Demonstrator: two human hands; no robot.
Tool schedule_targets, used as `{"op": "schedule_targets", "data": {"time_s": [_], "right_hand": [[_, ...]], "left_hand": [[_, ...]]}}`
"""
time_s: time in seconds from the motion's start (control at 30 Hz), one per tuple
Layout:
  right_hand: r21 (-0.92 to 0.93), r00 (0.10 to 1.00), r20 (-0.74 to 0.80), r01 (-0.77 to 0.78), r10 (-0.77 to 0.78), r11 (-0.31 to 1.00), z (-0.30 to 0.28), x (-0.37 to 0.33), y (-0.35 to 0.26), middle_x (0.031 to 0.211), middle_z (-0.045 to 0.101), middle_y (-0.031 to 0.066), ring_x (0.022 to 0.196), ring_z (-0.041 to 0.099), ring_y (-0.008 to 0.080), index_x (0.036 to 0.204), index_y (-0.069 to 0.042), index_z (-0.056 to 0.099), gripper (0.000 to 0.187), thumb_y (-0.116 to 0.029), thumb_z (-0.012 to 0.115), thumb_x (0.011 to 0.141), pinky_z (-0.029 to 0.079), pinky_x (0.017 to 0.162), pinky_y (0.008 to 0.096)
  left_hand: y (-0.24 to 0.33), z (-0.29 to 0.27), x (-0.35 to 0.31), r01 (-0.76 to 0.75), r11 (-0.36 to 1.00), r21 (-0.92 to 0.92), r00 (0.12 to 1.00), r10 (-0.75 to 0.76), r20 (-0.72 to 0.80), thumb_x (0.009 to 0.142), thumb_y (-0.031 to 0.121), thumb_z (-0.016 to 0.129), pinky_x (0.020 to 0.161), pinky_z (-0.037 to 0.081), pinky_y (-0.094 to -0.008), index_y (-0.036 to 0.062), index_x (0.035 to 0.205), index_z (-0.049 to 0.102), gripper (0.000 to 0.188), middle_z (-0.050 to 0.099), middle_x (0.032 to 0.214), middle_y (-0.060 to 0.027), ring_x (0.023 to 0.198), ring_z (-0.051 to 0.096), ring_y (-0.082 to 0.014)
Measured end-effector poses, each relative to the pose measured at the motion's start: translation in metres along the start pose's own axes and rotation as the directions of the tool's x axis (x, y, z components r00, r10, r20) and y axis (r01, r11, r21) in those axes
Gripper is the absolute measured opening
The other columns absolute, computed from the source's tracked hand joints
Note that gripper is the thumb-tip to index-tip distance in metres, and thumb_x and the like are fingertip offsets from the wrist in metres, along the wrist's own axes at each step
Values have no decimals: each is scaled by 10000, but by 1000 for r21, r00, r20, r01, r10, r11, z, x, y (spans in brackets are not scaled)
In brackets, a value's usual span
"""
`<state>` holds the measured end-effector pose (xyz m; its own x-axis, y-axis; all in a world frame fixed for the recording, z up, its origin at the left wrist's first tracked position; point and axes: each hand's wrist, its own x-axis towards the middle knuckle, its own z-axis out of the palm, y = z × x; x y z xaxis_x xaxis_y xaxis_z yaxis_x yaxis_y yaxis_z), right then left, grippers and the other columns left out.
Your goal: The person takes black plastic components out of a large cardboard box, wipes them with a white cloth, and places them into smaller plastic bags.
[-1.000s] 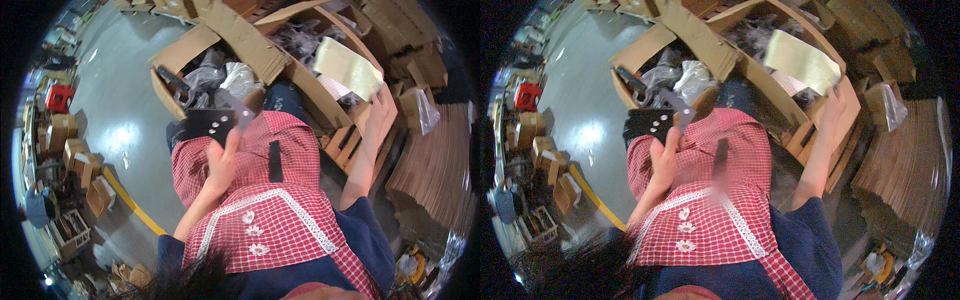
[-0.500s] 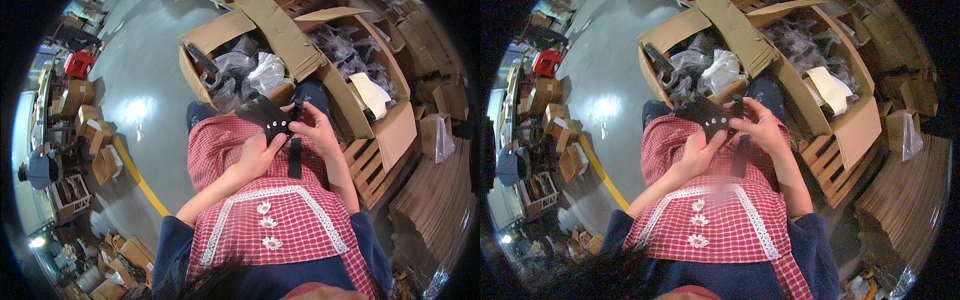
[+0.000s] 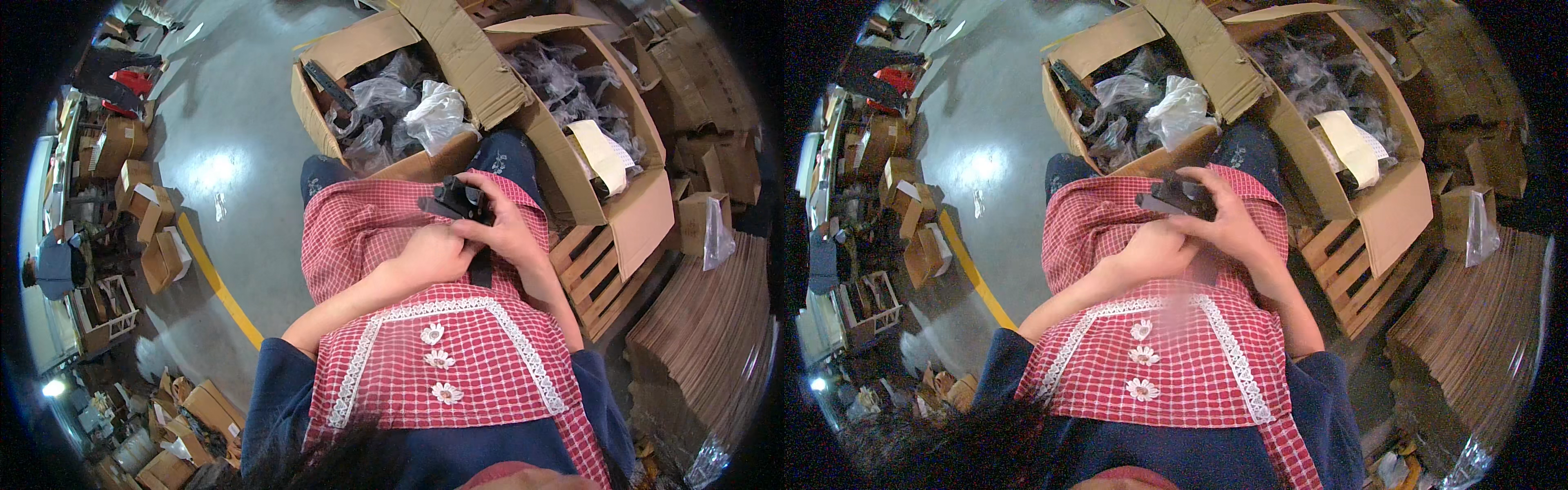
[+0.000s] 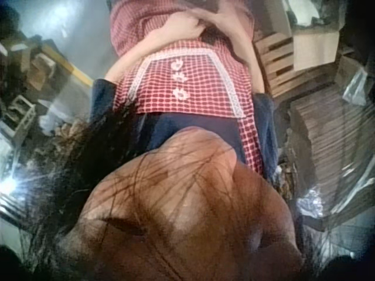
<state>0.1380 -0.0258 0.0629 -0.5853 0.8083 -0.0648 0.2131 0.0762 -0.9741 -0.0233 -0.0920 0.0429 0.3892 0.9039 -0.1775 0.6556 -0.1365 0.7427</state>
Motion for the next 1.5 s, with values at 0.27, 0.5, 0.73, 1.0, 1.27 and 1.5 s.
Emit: {"op": "schedule_targets", "data": {"time_s": [0.27, 0.5, 0.73, 1.0, 1.27, 1.5], "right_hand": [[318, 986, 81, -163, 145, 934, 11, 16, 4, 1115, 637, 6, 1064, 575, 129, 1188, -51, 626, 506, -142, 857, 747, 430, 977, 298], [410, 976, 8, -201, 217, 890, 7, 13, 1, 1047, 660, -6, 968, 597, 108, 1185, -69, 624, 505, -144, 857, 743, 477, 891, 276], [345, 944, 108, -329, 311, 879, -16, 22, 9, 1118, 631, 40, 988, 607, 154, 1278, -32, 557, 585, -92, 797, 748, 500, 881, 294], [651, 935, 292, -348, 200, 675, -9, 24, -42, 1256, 607, 131, 1144, 613, 276, 1386, 8, 448, 935, -48, 552, 458, 555, 893, 345], [253, 833, 438, -475, 338, 843, 12, 52, -22, 1397, 442, 76, 1202, 497, 216, 1544, -118, 250, 1028, 109, 615, 611, 504, 884, 305], [-456, 982, 159, 168, -106, 874, 16, 61, -8, 1282, 529, 215, 1196, 505, 409, 1399, -18, 423, 922, -39, 749, 536, 395, 1063, 445]], "left_hand": [[13, -14, -9, 56, 997, 50, 993, -51, -104, 829, 353, 695, 815, 550, -496, -29, 1083, 623, 464, 684, 1008, -246, 912, 676, -422], [19, -22, -7, 18, 994, -104, 981, -38, -191, 830, 465, 720, 837, 546, -468, -12, 1118, 641, 562, 700, 989, -226, 934, 676, -411], [31, -41, -11, 28, 988, -151, 998, -36, -55, 869, 503, 691, 647, 551, -453, 16, 929, 694, 491, 691, 805, -196, 734, 689, -370], [-42, -43, 4, -328, 580, -746, 810, -234, -538, 938, 229, 703, 763, 510, -221, 64, 1251, 553, 384, 671, 1005, 5, 985, 621, -62], [-35, -29, 1, 80, -481, -873, 997, 57, 60, 994, 504, 536, 666, 602, -327, 221, 1299, 594, 421, 687, 1171, -55, 983, 689, -138], [-38, -22, 0, 168, -487, -857, 985, 40, 171, 957, 624, 500, 865, 563, -590, 201, 1340, 567, 574, 643, 1263, -48, 1089, 655, -256]]}}
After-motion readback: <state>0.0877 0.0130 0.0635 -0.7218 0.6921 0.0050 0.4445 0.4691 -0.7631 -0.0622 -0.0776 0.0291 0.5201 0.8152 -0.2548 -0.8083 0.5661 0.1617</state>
